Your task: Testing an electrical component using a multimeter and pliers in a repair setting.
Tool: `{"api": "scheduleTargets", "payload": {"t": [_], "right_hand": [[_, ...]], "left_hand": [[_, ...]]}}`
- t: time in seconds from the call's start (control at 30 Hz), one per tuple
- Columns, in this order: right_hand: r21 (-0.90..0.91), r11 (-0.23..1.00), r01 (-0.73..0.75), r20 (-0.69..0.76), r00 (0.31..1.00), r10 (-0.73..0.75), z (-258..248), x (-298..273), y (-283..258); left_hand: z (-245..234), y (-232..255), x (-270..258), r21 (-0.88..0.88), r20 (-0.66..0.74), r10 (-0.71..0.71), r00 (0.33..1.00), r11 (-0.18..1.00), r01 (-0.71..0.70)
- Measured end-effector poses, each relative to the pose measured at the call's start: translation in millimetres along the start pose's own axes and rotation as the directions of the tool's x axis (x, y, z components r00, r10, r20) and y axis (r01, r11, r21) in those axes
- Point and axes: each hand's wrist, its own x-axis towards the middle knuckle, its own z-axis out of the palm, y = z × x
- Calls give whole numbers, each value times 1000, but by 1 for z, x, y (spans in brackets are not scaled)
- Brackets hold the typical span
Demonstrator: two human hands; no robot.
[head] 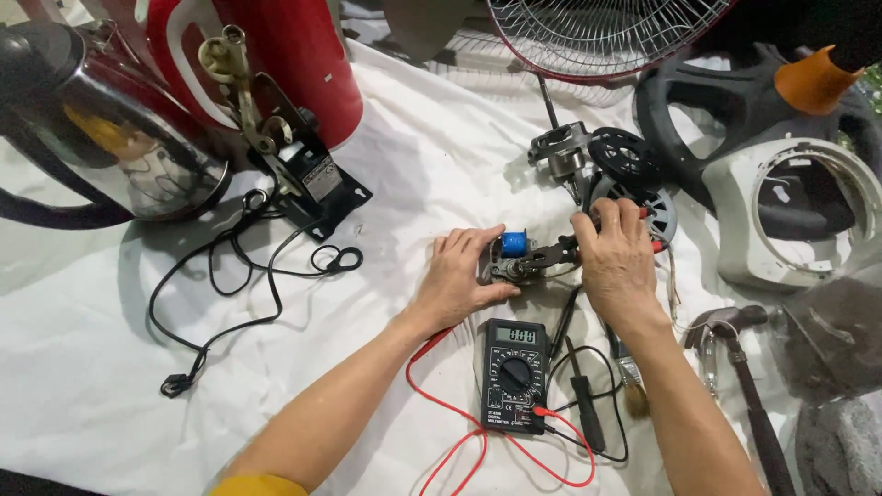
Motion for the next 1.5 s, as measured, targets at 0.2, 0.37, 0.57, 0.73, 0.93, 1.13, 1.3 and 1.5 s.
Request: {"api": "scheduleTargets", "payload": {"t": [0.2, 0.37, 0.57, 0.73, 0.93, 1.13, 1.3, 1.5], "right_hand": [[27, 999, 23, 105, 994, -26, -6, 7, -1], [21, 998, 52, 207, 977, -55, -10, 20, -1], [34, 994, 101, 327, 939, -107, 3, 25, 6], [-39, 997, 61, 369, 928, -43, -9, 12, -1], [-80, 990, -118, 307, 942, 137, -21, -15, -28], [-293, 945, -148, 196, 958, 211, -29, -32, -50], [-206, 964, -171, 308, 923, 230, -46, -29, -60], [-41, 999, -35, 307, 950, 46, -20, -22, -25]], "left_hand": [[3, -2, 0, 11, -29, 19, 999, 1000, -18], [2, -2, 0, 6, -23, 18, 1000, 1000, -17], [0, -2, 0, 10, -3, 3, 1000, 1000, -3], [0, -2, 1, 14, 8, -8, 1000, 1000, 8], [4, -5, -1, 12, -3, -4, 1000, 1000, 4], [5, -5, -1, 25, -2, -6, 1000, 1000, 6], [3, -3, -1, 29, -13, -13, 1000, 999, 14], [2, -3, 0, 55, 19, 0, 1000, 998, -1]]}}
